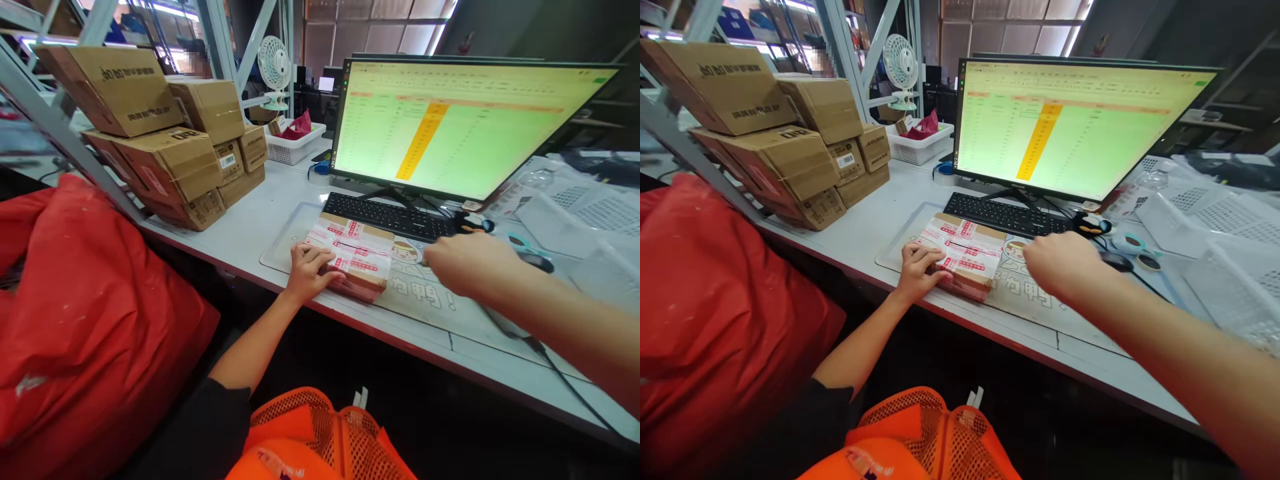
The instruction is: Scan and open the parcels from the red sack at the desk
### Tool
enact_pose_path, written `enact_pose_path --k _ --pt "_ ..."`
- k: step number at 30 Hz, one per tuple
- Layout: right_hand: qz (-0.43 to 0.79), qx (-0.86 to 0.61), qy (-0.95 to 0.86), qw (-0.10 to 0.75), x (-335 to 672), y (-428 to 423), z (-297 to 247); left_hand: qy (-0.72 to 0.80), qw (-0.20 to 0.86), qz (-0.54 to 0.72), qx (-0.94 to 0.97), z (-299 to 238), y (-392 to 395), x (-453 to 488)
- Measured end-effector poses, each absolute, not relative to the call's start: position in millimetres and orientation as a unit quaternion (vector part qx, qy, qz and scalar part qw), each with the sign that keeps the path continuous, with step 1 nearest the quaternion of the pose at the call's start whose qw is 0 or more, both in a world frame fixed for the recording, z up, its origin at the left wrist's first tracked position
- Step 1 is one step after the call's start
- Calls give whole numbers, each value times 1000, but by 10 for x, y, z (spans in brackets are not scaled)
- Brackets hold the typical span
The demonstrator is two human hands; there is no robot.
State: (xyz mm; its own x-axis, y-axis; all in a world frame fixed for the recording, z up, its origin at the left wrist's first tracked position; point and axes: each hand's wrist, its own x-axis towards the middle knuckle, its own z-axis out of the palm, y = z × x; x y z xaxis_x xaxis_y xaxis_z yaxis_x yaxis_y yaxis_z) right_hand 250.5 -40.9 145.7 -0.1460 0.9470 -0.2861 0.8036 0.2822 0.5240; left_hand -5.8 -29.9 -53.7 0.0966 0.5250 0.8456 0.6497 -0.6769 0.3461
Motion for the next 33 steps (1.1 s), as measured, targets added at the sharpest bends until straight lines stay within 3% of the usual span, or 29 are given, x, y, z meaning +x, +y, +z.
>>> enact_pose_path --k 2,10,12,15,17,22,26,29,33 --pt "109 630 716 282 2847 -426 1312 -402 55 -538 -739 -524 -323 -55" --pt "136 674 719 108 3303 -649 12 -396 50 -523 -753 -441 -804 40" --pt "131 665 735 26 3246 -638 -5 -402 52 -520 -752 -429 -889 61" --pt "79 588 789 -162 2992 -519 286 -407 56 -518 -750 -422 -921 72" --pt "45 507 832 -222 2723 -415 522 -409 58 -514 -752 -423 -912 69" --pt "34 426 902 -56 2113 -265 774 -428 55 -494 -755 -425 -897 60" --pt "123 397 909 34 1987 -307 763 -421 52 -500 -755 -425 -902 67" --pt "179 388 903 45 2020 -342 724 -422 56 -509 -749 -422 -900 88" --pt "204 398 894 -3 2077 -333 667 -415 66 -518 -745 -408 -895 121"
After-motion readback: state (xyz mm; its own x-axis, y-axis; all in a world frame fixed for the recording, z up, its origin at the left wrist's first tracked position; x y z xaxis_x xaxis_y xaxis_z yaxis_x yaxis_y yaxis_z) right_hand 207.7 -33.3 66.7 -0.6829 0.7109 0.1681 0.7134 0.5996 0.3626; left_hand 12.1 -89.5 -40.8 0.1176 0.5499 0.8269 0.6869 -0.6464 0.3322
